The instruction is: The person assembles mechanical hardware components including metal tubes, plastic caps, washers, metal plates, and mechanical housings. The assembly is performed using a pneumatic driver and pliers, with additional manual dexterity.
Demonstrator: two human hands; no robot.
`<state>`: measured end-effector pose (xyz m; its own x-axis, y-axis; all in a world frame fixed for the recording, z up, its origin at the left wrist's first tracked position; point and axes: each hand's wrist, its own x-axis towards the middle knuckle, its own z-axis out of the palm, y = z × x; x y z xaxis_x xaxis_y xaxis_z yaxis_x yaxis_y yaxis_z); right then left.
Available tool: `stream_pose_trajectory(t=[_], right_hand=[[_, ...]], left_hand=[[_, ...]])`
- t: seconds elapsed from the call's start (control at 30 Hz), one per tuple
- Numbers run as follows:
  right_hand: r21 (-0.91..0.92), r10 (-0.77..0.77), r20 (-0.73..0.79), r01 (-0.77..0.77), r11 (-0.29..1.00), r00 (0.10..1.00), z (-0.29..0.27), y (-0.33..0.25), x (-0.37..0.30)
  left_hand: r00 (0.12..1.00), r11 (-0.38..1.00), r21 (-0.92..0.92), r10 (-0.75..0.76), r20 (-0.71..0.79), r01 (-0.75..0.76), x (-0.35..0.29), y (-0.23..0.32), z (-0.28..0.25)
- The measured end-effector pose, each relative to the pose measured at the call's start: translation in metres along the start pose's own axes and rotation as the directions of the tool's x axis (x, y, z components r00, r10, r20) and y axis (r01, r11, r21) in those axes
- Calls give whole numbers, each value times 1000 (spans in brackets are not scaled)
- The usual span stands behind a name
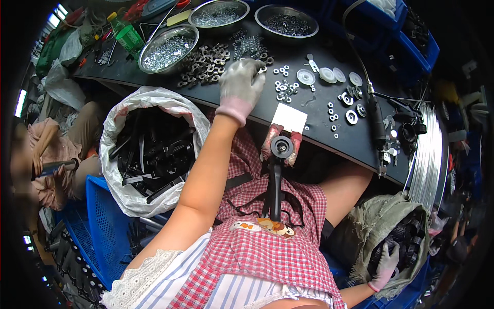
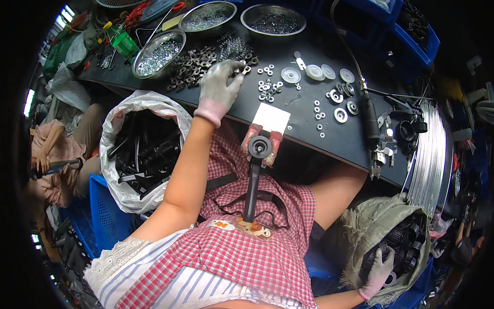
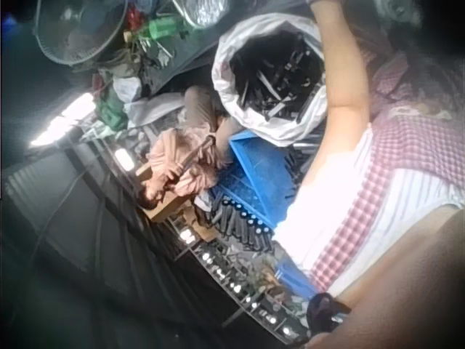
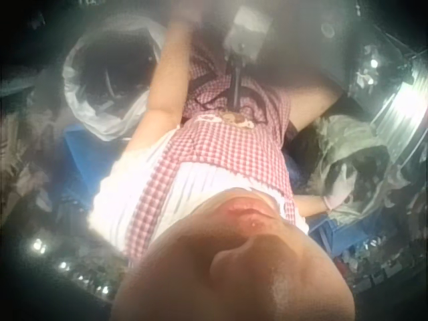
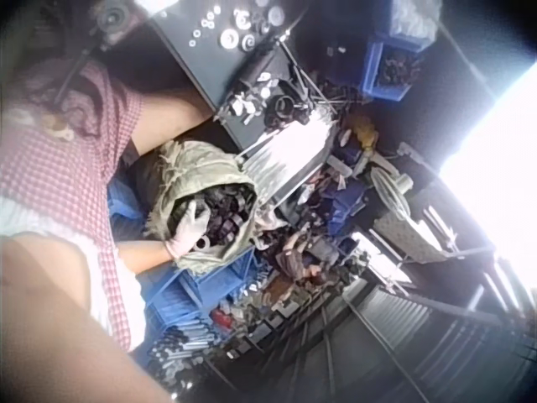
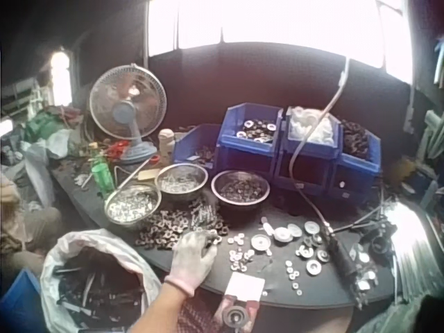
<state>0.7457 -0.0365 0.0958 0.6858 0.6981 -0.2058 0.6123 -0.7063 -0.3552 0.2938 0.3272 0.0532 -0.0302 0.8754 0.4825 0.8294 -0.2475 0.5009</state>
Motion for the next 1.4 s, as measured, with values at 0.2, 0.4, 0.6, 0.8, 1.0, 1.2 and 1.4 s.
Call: stream_pose_trajectory(t=[0.2, 0.4, 0.6, 0.8, 1.0, 1.2, 1.4], right_hand=[[-168, 42, -377, -112, 979, 925, -28, 11, -17], [87, -68, -942, 433, 897, 330, -26, -44, -22], [758, -405, -635, 632, -161, 658, 48, -156, 73], [842, -603, -103, 393, 371, 791, 88, -387, 199], [-134, -572, -68, 561, 817, 817, 149, -478, 298], [-143, -641, -35, 631, 763, 767, 145, -476, 295], [208, -615, -249, 661, 721, 748, 120, -436, 265]], left_hand=[[988, 936, 335, -140, 61, 112, 94, -49, 3], [896, 889, 453, -145, 419, -68, 125, -74, 13], [945, 972, 227, -20, 325, -57, 133, -78, 18], [997, 996, -76, 39, 63, -34, 113, -65, 2], [992, 999, 15, -30, 125, 28, 125, -85, 15], [977, 920, 379, 13, 211, -94, 140, -85, 11], [958, 890, 453, -77, 276, -59, 150, -70, 8]])
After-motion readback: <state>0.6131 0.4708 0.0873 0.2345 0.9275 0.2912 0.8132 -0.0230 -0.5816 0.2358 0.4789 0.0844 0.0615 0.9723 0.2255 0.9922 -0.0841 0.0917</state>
